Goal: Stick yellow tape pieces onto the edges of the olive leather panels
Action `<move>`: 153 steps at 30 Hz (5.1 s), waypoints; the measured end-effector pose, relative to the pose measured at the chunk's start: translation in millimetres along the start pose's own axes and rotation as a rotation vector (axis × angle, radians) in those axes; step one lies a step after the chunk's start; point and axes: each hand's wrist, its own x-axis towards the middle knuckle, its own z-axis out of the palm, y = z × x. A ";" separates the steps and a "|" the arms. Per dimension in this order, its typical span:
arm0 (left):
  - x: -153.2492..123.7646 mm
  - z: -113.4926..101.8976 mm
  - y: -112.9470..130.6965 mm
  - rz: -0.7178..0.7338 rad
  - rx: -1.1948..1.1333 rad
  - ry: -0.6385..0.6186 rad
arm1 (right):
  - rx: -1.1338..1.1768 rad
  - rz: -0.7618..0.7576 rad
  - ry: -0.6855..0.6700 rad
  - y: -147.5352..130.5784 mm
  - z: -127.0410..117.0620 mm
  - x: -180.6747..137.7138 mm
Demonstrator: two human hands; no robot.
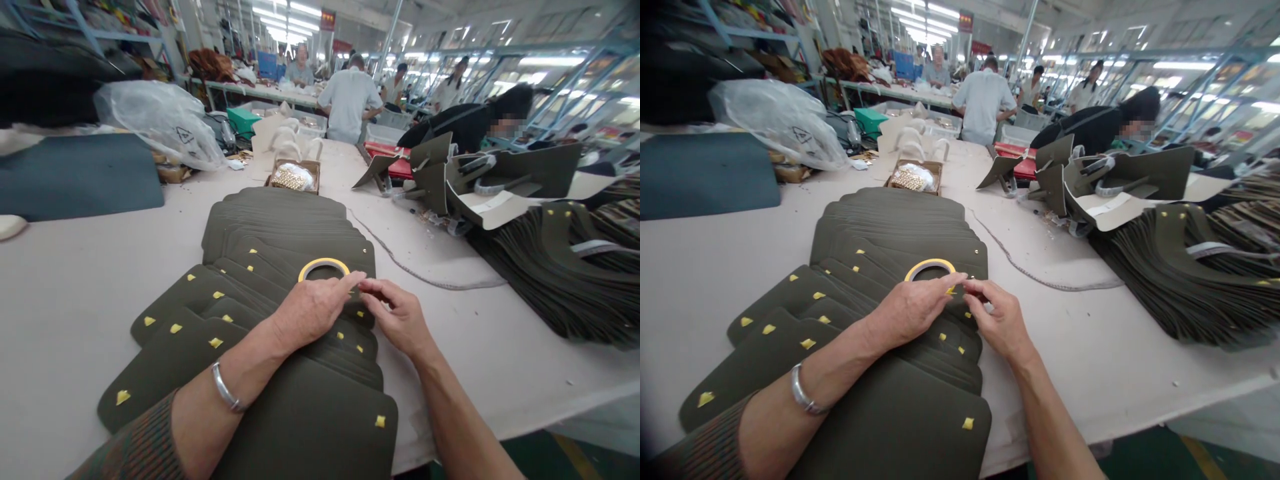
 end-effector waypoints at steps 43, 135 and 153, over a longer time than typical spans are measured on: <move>5.7 2.5 9.2 -0.206 0.266 -0.256 | 0.013 0.282 0.095 36.6 11.3 23.5; 5.8 3.4 11.9 -0.212 0.245 -0.285 | -0.077 0.379 0.017 31.5 3.3 16.3; 4.5 1.7 7.8 -0.196 0.207 -0.170 | 0.103 0.434 0.120 39.8 -2.7 8.4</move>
